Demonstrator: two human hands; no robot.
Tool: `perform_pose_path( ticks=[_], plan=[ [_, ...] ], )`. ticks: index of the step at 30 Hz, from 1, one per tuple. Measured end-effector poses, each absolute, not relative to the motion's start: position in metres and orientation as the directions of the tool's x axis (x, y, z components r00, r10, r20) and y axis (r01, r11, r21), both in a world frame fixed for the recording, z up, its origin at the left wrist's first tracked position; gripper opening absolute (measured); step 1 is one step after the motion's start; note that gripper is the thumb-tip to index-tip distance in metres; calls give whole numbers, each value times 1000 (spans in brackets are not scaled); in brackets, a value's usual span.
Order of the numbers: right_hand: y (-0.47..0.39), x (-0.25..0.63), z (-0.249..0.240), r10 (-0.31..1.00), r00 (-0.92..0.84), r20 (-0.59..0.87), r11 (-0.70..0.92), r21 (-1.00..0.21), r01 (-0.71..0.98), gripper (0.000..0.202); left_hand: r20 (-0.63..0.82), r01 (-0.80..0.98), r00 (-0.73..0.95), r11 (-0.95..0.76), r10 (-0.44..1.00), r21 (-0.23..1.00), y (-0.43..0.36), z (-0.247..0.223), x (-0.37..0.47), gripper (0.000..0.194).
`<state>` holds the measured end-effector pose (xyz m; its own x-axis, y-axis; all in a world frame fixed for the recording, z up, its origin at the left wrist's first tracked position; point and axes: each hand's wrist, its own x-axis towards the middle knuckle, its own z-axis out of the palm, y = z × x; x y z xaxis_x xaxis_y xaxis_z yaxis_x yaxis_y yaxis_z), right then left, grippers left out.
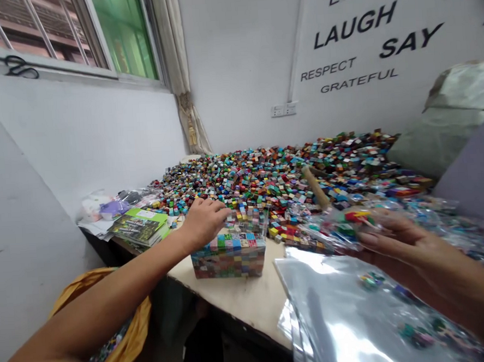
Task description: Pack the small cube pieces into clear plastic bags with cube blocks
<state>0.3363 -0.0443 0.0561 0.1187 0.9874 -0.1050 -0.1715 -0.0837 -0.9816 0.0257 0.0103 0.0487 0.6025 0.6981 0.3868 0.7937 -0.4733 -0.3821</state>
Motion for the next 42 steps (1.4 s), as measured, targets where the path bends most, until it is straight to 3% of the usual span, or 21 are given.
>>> perform_pose_path(
  ticks=[5,13,17,21,24,27,31,33,37,42],
  plan=[
    [-46,338,54,984,127,-126,-104,-980,-167,52,320,811,584,-517,746,-274,18,59,37,26],
    [-41,343,45,991,91,-102,-86,-983,-163,46,374,852,522,-449,766,-269,2,64,30,16],
    [-37,337,48,987,104,-124,-101,-975,-198,46,269,884,466,-456,843,-101,-3,72,14,13],
    [-31,324,62,997,-7,-74,-74,-989,-128,47,90,855,502,-510,860,98,-7,87,-2,15],
    [-25,303,82,994,-105,-7,-17,-996,-89,49,21,875,484,-484,875,-16,-11,93,-14,12],
    [-17,272,103,952,-300,52,40,-998,-48,46,46,873,477,-468,877,-139,-16,91,-23,11],
    [-2,220,120,829,-559,23,22,-1000,-9,36,137,880,469,-448,872,-161,-20,90,-31,11],
    [7,197,121,782,-623,-28,-22,-1000,17,35,98,898,440,-432,893,-85,-19,92,-36,10],
    [22,167,112,737,-663,-131,-108,-991,76,35,-1,875,448,-438,894,207,-10,93,-49,9],
    [27,159,109,745,-645,-172,-163,-984,74,33,76,733,545,-519,835,441,-3,81,-61,6]
  ],
)
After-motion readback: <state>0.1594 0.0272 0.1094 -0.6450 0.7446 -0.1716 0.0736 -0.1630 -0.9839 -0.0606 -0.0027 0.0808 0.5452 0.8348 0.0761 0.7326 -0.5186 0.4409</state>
